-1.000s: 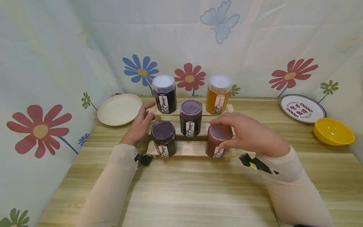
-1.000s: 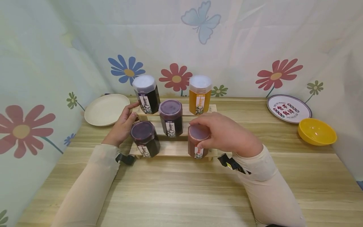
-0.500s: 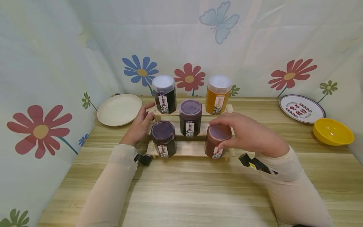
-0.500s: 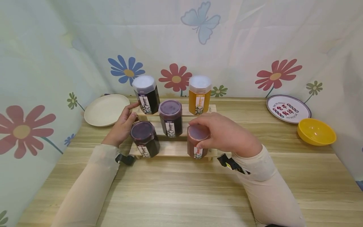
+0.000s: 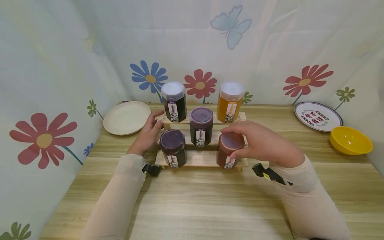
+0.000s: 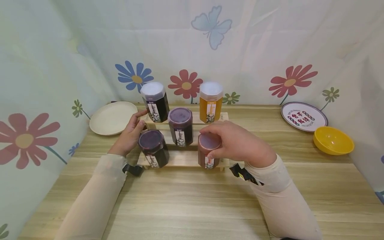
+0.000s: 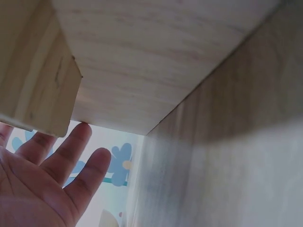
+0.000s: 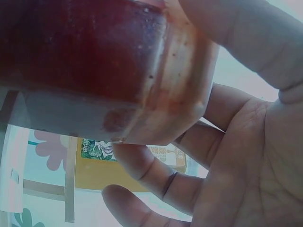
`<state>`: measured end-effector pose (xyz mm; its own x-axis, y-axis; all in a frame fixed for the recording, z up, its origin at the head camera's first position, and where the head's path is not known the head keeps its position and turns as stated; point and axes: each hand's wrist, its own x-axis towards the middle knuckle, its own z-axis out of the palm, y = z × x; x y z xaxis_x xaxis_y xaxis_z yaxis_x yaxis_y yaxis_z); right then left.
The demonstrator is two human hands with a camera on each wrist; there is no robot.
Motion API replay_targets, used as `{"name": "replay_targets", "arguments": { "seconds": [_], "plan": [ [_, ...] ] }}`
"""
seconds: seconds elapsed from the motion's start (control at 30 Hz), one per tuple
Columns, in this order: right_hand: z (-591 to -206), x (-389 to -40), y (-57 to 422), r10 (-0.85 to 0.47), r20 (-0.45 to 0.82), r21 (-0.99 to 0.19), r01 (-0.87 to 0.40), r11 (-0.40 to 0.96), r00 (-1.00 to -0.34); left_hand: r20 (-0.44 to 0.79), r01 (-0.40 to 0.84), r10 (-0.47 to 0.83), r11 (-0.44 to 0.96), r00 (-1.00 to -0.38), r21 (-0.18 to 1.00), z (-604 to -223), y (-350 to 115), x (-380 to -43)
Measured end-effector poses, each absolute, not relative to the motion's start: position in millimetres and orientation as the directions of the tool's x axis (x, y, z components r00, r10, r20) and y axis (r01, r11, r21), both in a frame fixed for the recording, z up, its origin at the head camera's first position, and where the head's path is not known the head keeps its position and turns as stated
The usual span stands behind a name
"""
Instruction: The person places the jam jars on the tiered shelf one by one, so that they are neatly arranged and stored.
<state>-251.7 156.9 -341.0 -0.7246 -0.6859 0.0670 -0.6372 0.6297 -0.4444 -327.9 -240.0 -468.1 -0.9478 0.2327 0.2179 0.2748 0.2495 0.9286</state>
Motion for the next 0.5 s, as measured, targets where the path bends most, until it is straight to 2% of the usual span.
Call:
{"name": "replay_targets", "arguments": {
  "seconds": [0.27,0.4,0.5],
  "plan": [
    [-348,-255,159,-0.676,0.097,-0.445,-0.639,0.627,-0.730,0.157,0.214,0.219,0.265,-0.963,0.940,-477,-244,-329],
    [-352,-252,168,-0.615,0.134,-0.478,-0.594,0.647,-0.777,0.121,0.178,0.209,0.284,-0.970,0.942,-483,-249,-320],
    [-357,-248,183,-0.539,0.157,-0.519,-0.533,0.668,-0.828,0.138,0.193,0.199,0.292,-0.970,0.937,-487,-256,-309]
  ]
}}
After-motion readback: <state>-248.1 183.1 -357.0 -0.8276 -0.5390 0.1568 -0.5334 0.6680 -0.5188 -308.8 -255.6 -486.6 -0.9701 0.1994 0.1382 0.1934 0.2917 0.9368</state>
